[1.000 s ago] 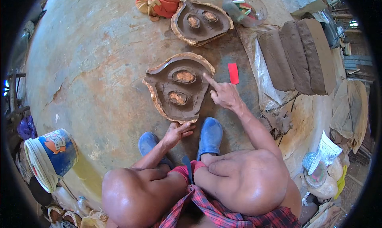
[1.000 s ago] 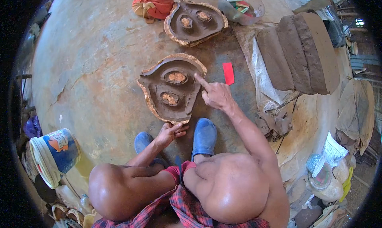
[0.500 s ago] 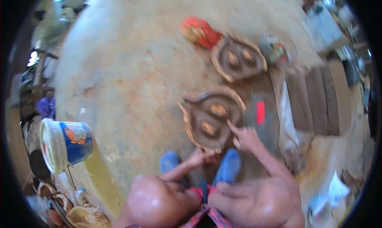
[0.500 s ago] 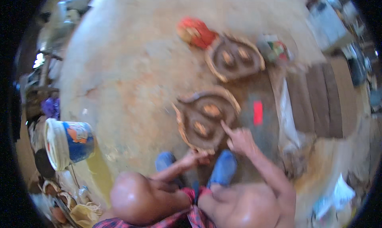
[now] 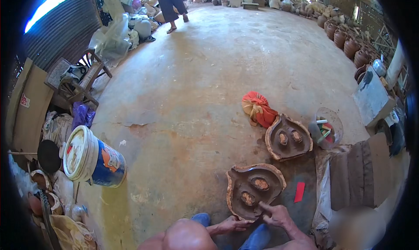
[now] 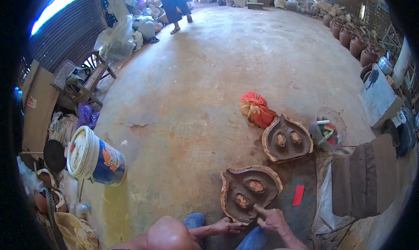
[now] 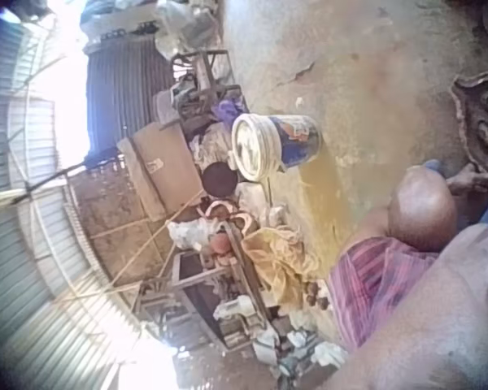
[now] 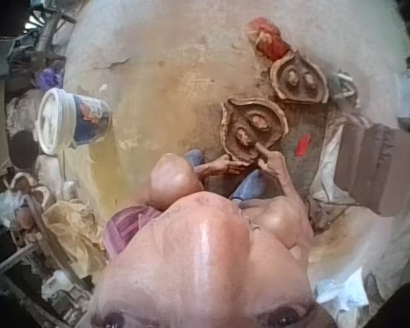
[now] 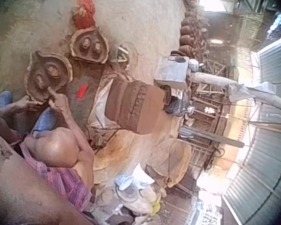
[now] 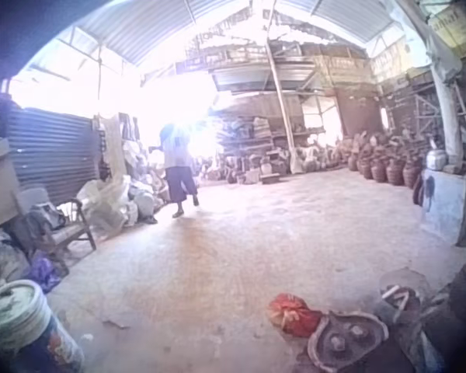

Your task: The person works with clay molds and by hand, pressing clay into the molds, joining the mold halves together, and later shaping small pieces of clay by hand to add detail to a clay sculpture on the floor.

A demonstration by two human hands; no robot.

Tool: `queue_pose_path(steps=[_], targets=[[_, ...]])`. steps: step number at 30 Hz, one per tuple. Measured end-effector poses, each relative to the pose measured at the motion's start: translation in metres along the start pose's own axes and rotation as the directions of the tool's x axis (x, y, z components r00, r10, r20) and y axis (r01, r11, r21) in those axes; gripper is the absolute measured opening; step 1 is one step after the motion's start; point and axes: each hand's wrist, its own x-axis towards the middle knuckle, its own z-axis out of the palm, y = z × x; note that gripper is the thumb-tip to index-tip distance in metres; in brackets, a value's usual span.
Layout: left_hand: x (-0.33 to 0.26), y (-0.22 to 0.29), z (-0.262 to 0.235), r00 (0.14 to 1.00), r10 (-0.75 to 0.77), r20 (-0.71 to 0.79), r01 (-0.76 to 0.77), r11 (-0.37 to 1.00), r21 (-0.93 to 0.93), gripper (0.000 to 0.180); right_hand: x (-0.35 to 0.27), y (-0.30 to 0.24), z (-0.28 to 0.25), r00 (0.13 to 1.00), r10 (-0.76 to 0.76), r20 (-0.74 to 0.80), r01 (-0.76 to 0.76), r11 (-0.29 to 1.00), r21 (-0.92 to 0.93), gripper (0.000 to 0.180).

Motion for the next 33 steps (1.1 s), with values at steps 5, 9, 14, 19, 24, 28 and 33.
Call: queue_pose_path(steps=[5,9,14,19,24,28,33], targets=[[-0.001,0.051,0.026,0.971,0.233,0.063,-0.237,0.968,0.078,0.03,0.005,-0.03,-0.043,0.993,0.088,-0.08,-0.099,0.983,-0.156,0.088],[0.004,0.016,-0.004,0.992,0.116,-0.054,-0.119,0.991,-0.063,0.034,0.015,-0.029,-0.002,0.991,0.091,0.102,-0.097,0.993,0.059,0.083],[-0.001,0.023,0.013,0.992,0.051,-0.114,-0.052,0.999,-0.007,0.036,0.007,-0.041,-0.002,0.983,0.101,0.153,-0.105,0.994,0.019,0.084],[-0.003,0.026,0.02,0.99,0.028,-0.137,-0.031,0.999,-0.021,0.037,0.008,-0.044,0.005,0.987,0.108,0.115,-0.122,0.985,0.121,0.082],[-0.011,0.027,0.005,0.99,0.007,-0.141,-0.006,1.0,0.006,0.043,0.002,-0.069,0.003,0.951,0.282,0.129,-0.31,0.878,0.366,0.082],[-0.007,0.031,0.008,0.992,0.012,-0.128,-0.009,1.0,0.024,0.043,-0.004,-0.085,0.027,0.935,0.314,0.163,-0.336,0.933,0.129,0.096],[-0.004,0.033,0.003,0.996,0.009,-0.087,0.004,0.988,0.155,0.035,0.019,-0.097,0.029,0.937,0.238,0.257,-0.287,0.942,0.174,0.1]])
